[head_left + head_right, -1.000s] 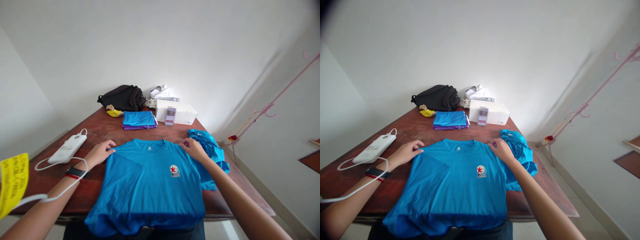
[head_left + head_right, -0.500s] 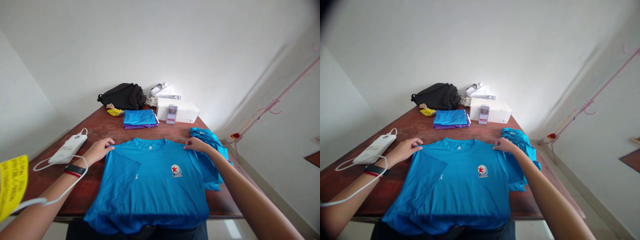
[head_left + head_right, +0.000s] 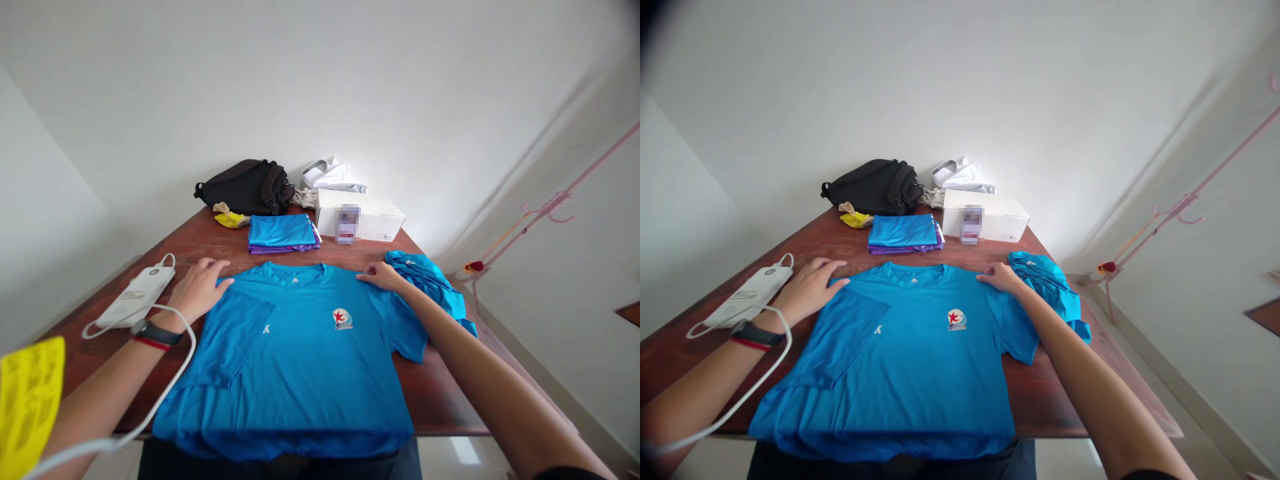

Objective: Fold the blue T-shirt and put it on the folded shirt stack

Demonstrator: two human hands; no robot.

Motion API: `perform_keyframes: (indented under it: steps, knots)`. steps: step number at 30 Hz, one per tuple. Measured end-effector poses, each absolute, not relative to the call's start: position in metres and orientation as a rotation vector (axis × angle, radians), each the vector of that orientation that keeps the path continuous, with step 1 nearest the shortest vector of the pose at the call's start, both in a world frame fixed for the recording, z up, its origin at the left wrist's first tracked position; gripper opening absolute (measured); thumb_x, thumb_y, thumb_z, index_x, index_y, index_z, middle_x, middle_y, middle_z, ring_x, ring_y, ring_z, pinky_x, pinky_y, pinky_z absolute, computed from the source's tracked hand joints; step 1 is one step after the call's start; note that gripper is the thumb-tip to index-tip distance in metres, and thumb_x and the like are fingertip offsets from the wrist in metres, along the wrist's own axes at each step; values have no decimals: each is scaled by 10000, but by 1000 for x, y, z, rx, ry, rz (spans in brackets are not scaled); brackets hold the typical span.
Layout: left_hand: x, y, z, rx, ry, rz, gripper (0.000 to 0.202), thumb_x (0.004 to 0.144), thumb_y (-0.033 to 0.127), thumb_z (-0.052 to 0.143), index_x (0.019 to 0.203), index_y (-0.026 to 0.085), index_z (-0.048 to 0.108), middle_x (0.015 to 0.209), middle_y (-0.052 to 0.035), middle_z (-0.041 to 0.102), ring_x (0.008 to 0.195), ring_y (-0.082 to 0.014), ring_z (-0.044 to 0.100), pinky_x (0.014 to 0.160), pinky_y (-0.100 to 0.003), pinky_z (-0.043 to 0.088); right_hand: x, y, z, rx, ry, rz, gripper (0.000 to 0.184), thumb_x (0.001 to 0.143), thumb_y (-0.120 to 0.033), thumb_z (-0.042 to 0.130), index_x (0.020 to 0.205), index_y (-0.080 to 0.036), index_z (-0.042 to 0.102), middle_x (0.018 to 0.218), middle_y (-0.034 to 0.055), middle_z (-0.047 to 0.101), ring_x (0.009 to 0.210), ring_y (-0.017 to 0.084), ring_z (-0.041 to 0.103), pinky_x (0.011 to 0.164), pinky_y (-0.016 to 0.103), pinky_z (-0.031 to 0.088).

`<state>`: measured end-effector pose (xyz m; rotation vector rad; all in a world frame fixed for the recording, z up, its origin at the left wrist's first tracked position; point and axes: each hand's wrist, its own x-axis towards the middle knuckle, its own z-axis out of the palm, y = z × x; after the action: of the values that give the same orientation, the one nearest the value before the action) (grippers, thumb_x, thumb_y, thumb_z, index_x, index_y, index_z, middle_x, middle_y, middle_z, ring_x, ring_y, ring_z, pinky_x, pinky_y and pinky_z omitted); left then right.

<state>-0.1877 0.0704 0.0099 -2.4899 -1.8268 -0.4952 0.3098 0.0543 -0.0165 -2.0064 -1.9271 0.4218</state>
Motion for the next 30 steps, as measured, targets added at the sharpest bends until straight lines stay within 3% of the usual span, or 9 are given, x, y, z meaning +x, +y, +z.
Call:
perform_keyframes:
  steps: [3, 6, 11, 16, 21, 26, 30]
  knots:
    - [-170, 17, 2, -2724, -1547, -506, 595, 997, 580, 400, 1474, 244, 517, 1614, -111, 373, 1438, -328, 423, 1194, -467, 341, 325, 41, -8, -1987, -1957, 522, 457, 802, -638, 661, 703, -192, 666, 735, 44, 701, 720, 202, 636, 634, 285, 414]
    - [-160, -24, -12, -2897, -1367, -304, 632, 977, 633, 447, 1550, 369, 400, 1683, -35, 239, 1516, -364, 278, 1191, -534, 329, 348, 22, 6, -1988, -2016, 786, 506, 715, -696, 726, 640, -200, 658, 660, 31, 664, 632, 184, 600, 604, 292, 415]
    - [-160, -38, -33, -2852, -1356, -285, 662, 966, 646, 465, 1563, 381, 358, 1658, -45, 280, 1513, -392, 263, 1182, -601, 304, 372, -9, 23, -1977, -1945, 1257, 487, 615, -660, 820, 577, -203, 656, 613, 44, 652, 575, 166, 559, 565, 290, 419]
    - [-162, -34, -32, -2855, -1370, -254, 667, 962, 653, 464, 1563, 383, 356, 1656, -43, 278, 1513, -385, 263, 1189, -589, 299, 367, -28, 27, -1839, -1763, 1320, 437, 632, -590, 820, 588, -216, 600, 611, -2, 580, 583, 144, 511, 552, 271, 420]
    - [-128, -35, -11, -2927, -1397, -207, 723, 977, 668, 413, 1605, 353, 244, 1689, -82, 142, 1531, -406, 166, 1176, -627, 295, 349, -42, 26, -1685, -1516, 1323, 420, 726, -568, 763, 651, -229, 525, 634, -45, 501, 568, 120, 459, 522, 254, 395]
    - [-56, -61, 1, -3184, -977, -378, 578, 1044, 539, 365, 1591, 366, 295, 1686, -59, 205, 1541, -335, 202, 1201, -579, 308, 331, -47, 17, -1536, -1256, 1329, 356, 732, -549, 747, 786, -230, 599, 846, 34, 674, 814, 215, 652, 717, 327, 534]
    - [-18, -89, 1, -3357, -677, -334, 618, 1003, 583, 440, 1562, 327, 381, 1662, -102, 274, 1532, -368, 220, 1196, -622, 305, 332, -46, 8, -1511, -1225, 1248, 352, 747, -527, 750, 842, -230, 586, 921, 41, 670, 912, 224, 645, 801, 313, 530]
